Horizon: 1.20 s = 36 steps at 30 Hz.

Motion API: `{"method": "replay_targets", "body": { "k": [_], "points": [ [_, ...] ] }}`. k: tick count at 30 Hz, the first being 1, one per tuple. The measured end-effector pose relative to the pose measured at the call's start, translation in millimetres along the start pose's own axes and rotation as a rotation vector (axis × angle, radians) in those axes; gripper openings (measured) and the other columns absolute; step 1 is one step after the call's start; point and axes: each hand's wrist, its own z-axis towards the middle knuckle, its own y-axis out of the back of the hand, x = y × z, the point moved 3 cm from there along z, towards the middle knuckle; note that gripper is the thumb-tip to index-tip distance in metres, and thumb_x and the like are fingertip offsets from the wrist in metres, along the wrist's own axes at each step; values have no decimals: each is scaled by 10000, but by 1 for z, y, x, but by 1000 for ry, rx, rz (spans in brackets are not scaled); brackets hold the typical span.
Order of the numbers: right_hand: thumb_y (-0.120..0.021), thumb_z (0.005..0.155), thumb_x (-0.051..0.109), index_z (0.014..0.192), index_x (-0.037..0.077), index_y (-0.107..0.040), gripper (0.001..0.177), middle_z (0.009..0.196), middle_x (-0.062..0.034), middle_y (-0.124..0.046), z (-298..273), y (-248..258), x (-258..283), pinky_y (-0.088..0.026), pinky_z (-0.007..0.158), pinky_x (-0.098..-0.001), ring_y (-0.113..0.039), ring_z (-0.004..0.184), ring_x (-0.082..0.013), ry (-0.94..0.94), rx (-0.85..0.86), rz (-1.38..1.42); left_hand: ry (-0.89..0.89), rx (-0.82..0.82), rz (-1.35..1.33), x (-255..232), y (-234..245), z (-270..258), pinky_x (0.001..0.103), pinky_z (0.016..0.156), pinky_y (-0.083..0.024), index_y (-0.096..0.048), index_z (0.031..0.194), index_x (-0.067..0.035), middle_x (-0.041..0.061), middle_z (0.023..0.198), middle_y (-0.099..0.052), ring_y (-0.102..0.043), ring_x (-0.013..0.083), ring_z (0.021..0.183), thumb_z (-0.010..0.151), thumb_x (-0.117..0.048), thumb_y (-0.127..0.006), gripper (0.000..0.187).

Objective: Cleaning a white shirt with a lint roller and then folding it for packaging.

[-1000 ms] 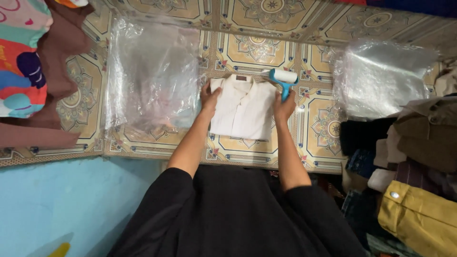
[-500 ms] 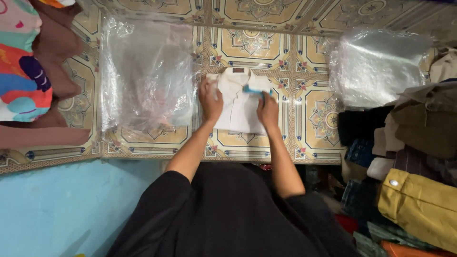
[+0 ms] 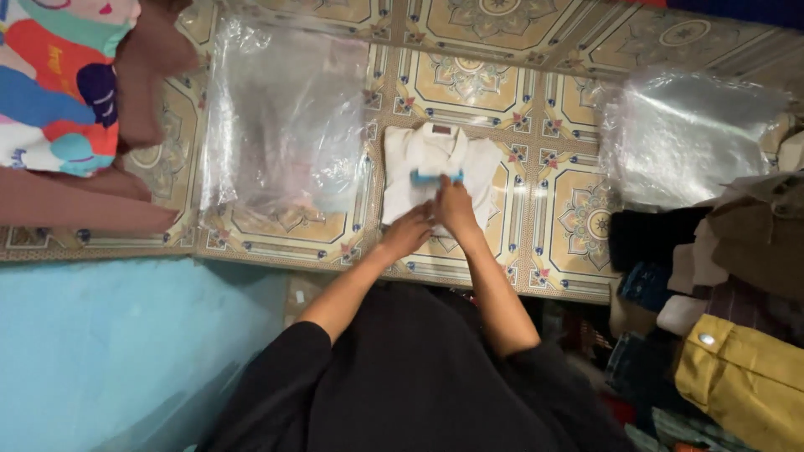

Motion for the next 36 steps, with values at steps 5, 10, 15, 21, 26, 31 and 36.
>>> {"method": "replay_targets", "body": {
  "k": [5,10,15,21,26,31,36],
  "points": [
    [-510,1005,126,1486,96,-461,484,1229,-283,-576,69,3,17,-590,857,-610,-671,1057,-553,38,-125,8,-46,40,-101,3,-4,0,506,1193,-372,-624,1421,-78,213,1537,-511,-432,395,1461,958,-33,-623,465],
    [-476,1032,167,1482,-16,-473,486,1240,-373,-588,74,27,29,-540,931,-651,-618,1146,-591,37,-164,145,10,200,-152,9,-5,0,503,1249,-289,-509,1537,-130,197,1648,-357,-301,398,1534,975,-45,-595,575],
    [-502,1001,213,1485,66,-521,507,1234,-326,-623,4,-20,61,-576,886,-608,-666,1112,-526,32,85,-21,119,288,-2,9,-11,-18,499,1098,-433,-666,1312,-105,196,1361,-612,-555,374,1299,1049,-310,-488,378],
    [-504,1027,99,1550,56,-374,541,1273,-336,-539,43,-27,78,-578,858,-652,-632,1053,-613,161,-86,71,321,236,-328,-16,35,-7,502,1115,-412,-632,1356,-16,241,1413,-595,-551,424,1310,1038,-143,-461,383],
    [-503,1020,115,1571,155,-406,560,1235,-287,-577,56,-28,39,-544,931,-649,-614,1137,-569,244,-96,156,160,139,-371,12,40,-12,473,1049,-490,-700,1256,-50,193,1456,-587,-561,402,1329,940,-49,-561,345],
    [-555,993,135,1499,349,-529,551,1147,-189,-666,-44,19,15,-557,919,-573,-669,1114,-466,186,111,1,354,-267,-194,57,53,-34,412,892,-555,-724,948,-177,45,974,-720,-717,303,974,943,-25,-565,220],
    [-584,965,93,1405,410,-621,544,1158,-192,-718,-101,72,-38,-544,977,-537,-676,1136,-438,-32,209,-67,449,-406,-273,80,74,-40,383,871,-552,-681,951,-202,3,962,-681,-701,262,961,939,-20,-554,223]
  ]
}}
